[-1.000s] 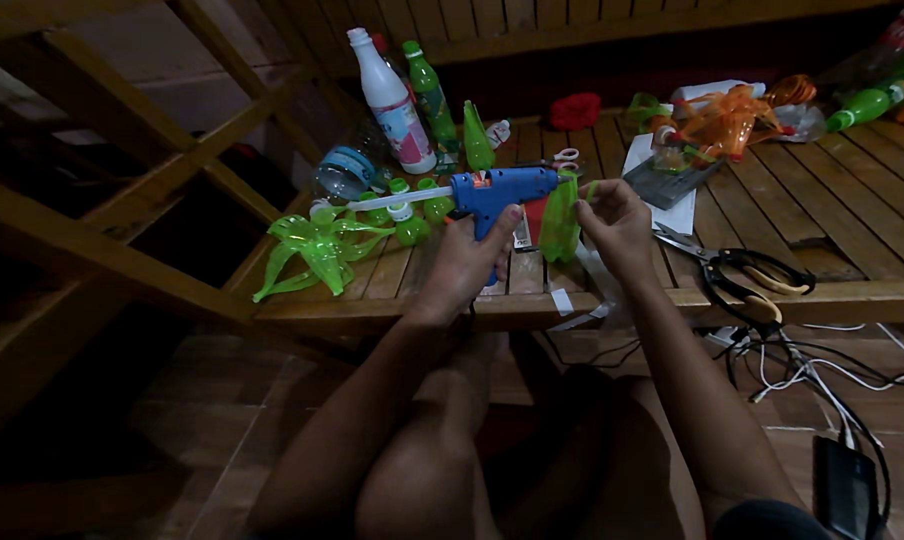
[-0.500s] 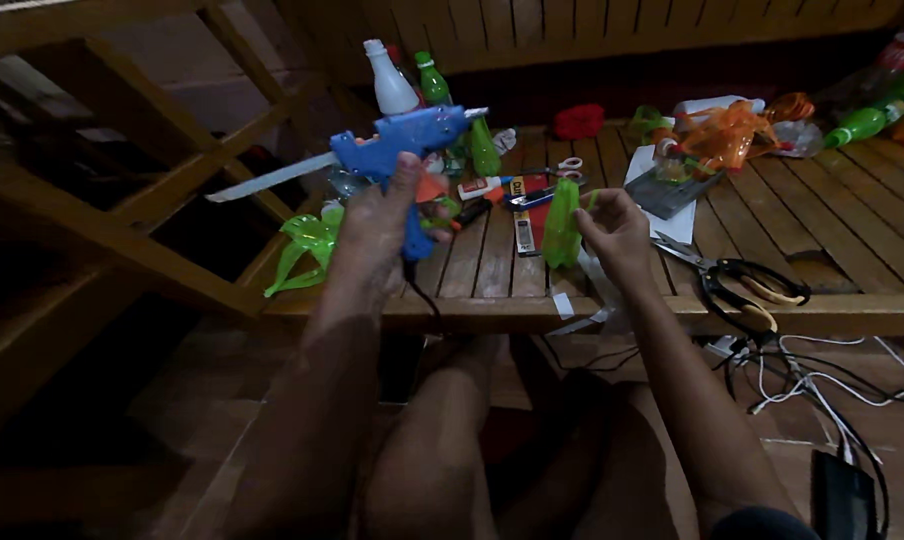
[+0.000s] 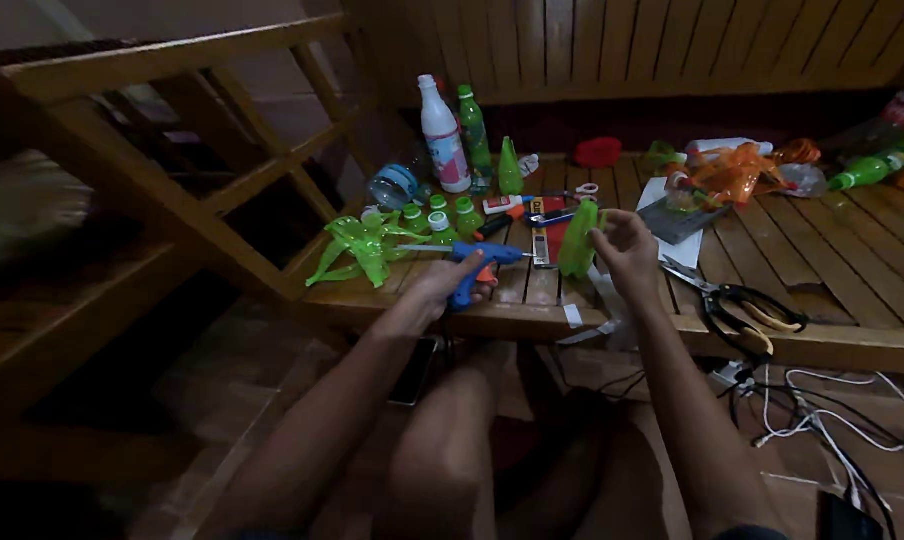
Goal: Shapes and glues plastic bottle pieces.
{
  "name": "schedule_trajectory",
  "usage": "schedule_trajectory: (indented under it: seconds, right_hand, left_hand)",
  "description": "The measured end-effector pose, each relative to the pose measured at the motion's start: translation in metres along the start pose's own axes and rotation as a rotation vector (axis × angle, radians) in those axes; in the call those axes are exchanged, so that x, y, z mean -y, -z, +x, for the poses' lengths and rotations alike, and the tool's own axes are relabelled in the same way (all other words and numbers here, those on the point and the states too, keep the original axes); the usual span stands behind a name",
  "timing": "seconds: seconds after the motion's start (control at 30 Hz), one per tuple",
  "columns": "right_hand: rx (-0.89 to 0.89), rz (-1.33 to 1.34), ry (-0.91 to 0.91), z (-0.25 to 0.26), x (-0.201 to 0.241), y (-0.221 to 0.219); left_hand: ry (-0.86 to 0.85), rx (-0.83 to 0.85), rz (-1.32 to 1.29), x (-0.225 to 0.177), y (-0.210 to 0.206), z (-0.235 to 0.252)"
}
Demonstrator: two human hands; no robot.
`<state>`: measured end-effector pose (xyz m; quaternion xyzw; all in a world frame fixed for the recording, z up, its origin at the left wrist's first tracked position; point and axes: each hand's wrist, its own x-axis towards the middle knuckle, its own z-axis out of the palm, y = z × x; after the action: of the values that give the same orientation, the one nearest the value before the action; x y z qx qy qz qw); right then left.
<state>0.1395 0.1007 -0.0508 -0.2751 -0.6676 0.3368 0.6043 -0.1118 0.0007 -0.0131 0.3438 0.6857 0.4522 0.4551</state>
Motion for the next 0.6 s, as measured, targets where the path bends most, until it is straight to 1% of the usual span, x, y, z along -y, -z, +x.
schedule_trajectory:
  seconds: [0.1, 0.17, 0.27, 0.3, 0.33, 0.37, 0.43, 0.5, 0.53, 0.57, 0.6]
  right_hand:
    - [-0.001, 0.024, 0.022, 0.0, -0.003, 0.0]
    - [-0.009, 0.025, 0.032, 0.001, -0.003, 0.0]
    - [-0.032, -0.014, 0.068, 0.001, -0.005, 0.0]
    - [-0.052, -0.036, 0.091, 0.001, -0.005, 0.0]
    - [-0.079, -0.059, 0.115, 0.001, -0.005, 0.0]
    - [-0.111, -0.079, 0.138, 0.001, -0.005, 0.0]
    - [-0.169, -0.091, 0.165, 0.001, -0.007, 0.0]
    - [-0.201, -0.084, 0.175, 0.0, -0.009, 0.001]
    - [-0.208, -0.082, 0.179, 0.0, -0.009, 0.001]
    - [-0.219, -0.083, 0.183, 0.0, -0.008, 0.001]
    - [-0.23, -0.092, 0.189, -0.001, -0.008, 0.001]
  left_hand:
    - [0.028, -0.006, 0.033, -0.002, -0.006, 0.006]
    - [0.013, -0.006, 0.069, -0.005, -0.013, 0.005]
    - [0.013, 0.013, 0.044, -0.005, -0.026, 0.012]
    - [0.003, 0.014, 0.073, -0.005, -0.029, 0.015]
    - [-0.033, 0.014, 0.162, -0.006, -0.031, 0.016]
    - [-0.096, 0.001, 0.32, -0.008, -0.03, 0.02]
    - [-0.213, -0.088, 0.758, -0.017, -0.02, 0.021]
    - [-0.296, -0.159, 1.133, -0.037, -0.009, -0.006]
    - [-0.372, -0.131, 1.228, -0.05, -0.003, -0.03]
    - [-0.535, -0.045, 1.23, -0.063, 0.007, -0.062]
    - [-0.793, 0.088, 1.147, -0.072, 0.02, -0.097]
